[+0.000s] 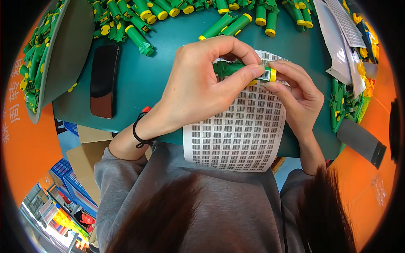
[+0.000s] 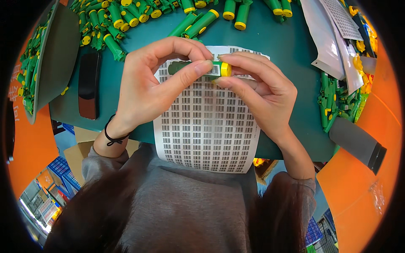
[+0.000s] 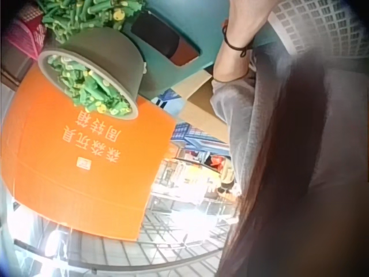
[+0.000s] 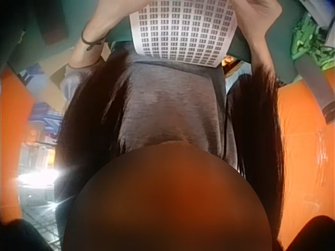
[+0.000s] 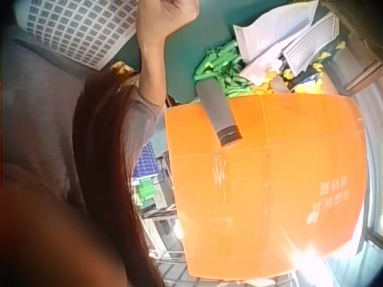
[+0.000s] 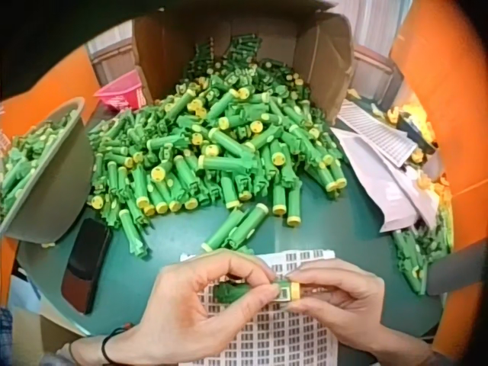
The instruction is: Applying small white stickers to green and yellow plastic toy components at an assembly workbench.
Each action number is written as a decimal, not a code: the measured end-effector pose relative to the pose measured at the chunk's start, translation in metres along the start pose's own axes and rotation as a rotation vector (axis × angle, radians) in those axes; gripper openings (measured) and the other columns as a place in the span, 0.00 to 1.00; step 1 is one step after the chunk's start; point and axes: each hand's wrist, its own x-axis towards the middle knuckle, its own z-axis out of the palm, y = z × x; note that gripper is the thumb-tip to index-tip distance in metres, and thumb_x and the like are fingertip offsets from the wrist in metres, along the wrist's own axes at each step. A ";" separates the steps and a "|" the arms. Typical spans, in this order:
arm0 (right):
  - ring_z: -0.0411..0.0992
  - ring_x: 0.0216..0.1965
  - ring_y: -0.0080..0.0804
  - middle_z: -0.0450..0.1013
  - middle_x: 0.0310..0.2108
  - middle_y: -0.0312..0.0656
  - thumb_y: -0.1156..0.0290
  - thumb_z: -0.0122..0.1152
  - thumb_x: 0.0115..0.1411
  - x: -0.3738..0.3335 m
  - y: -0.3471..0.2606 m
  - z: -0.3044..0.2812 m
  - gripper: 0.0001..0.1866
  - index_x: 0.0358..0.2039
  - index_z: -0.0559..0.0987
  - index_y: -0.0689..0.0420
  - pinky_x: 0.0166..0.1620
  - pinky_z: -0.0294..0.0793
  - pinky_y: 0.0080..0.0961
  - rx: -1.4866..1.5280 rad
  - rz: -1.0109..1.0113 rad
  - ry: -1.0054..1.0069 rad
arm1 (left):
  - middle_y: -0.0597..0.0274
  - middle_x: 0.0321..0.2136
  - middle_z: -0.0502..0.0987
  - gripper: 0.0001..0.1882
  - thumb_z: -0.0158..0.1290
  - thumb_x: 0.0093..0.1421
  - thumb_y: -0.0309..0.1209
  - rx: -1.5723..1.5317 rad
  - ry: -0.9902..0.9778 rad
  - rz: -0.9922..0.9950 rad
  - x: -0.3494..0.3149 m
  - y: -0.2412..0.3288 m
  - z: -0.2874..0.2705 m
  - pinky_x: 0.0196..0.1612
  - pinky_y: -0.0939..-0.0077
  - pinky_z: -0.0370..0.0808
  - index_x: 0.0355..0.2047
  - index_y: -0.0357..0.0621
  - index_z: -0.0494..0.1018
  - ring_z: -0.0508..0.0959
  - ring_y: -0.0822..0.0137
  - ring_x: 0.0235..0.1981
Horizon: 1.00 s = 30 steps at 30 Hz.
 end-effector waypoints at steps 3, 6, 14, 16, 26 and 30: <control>0.76 0.48 0.32 0.73 0.51 0.50 0.88 0.64 0.56 0.000 -0.001 0.000 0.19 0.49 0.78 0.69 0.50 0.79 0.25 -0.009 0.004 -0.006 | 0.59 0.37 0.81 0.04 0.60 0.59 0.22 0.000 0.006 -0.013 0.000 0.000 0.001 0.51 0.75 0.74 0.35 0.35 0.78 0.80 0.70 0.42; 0.76 0.48 0.33 0.73 0.51 0.50 0.88 0.64 0.56 -0.001 -0.001 0.001 0.19 0.49 0.78 0.69 0.50 0.80 0.26 -0.002 0.026 0.002 | 0.58 0.37 0.81 0.05 0.60 0.59 0.22 0.020 0.014 -0.027 -0.001 0.000 0.002 0.51 0.75 0.74 0.35 0.35 0.78 0.80 0.70 0.42; 0.76 0.49 0.33 0.74 0.50 0.50 0.86 0.66 0.54 -0.002 -0.005 -0.001 0.19 0.48 0.80 0.67 0.52 0.80 0.27 0.072 0.051 0.050 | 0.62 0.35 0.81 0.07 0.60 0.62 0.26 -0.060 -0.010 -0.242 0.000 0.006 0.006 0.40 0.80 0.76 0.35 0.35 0.77 0.79 0.76 0.36; 0.76 0.48 0.33 0.74 0.50 0.50 0.87 0.65 0.55 0.000 -0.001 -0.001 0.18 0.48 0.80 0.68 0.52 0.81 0.29 0.096 0.096 0.019 | 0.64 0.30 0.80 0.11 0.58 0.65 0.32 -0.231 -0.144 -0.198 0.004 -0.003 0.004 0.31 0.85 0.73 0.37 0.34 0.78 0.76 0.80 0.30; 0.76 0.46 0.31 0.73 0.51 0.47 0.84 0.68 0.54 0.009 -0.009 -0.001 0.24 0.53 0.77 0.65 0.52 0.75 0.27 0.092 0.242 0.009 | 0.68 0.24 0.81 0.13 0.60 0.64 0.38 -0.068 -0.072 -0.174 -0.003 -0.001 -0.011 0.29 0.84 0.69 0.34 0.40 0.84 0.74 0.83 0.27; 0.68 0.53 0.42 0.67 0.50 0.46 0.75 0.72 0.50 0.012 0.000 -0.038 0.23 0.47 0.78 0.60 0.57 0.67 0.31 -0.687 0.070 0.018 | 0.68 0.22 0.80 0.12 0.61 0.63 0.36 0.154 0.338 0.043 -0.001 0.039 -0.068 0.29 0.84 0.69 0.31 0.39 0.84 0.73 0.81 0.25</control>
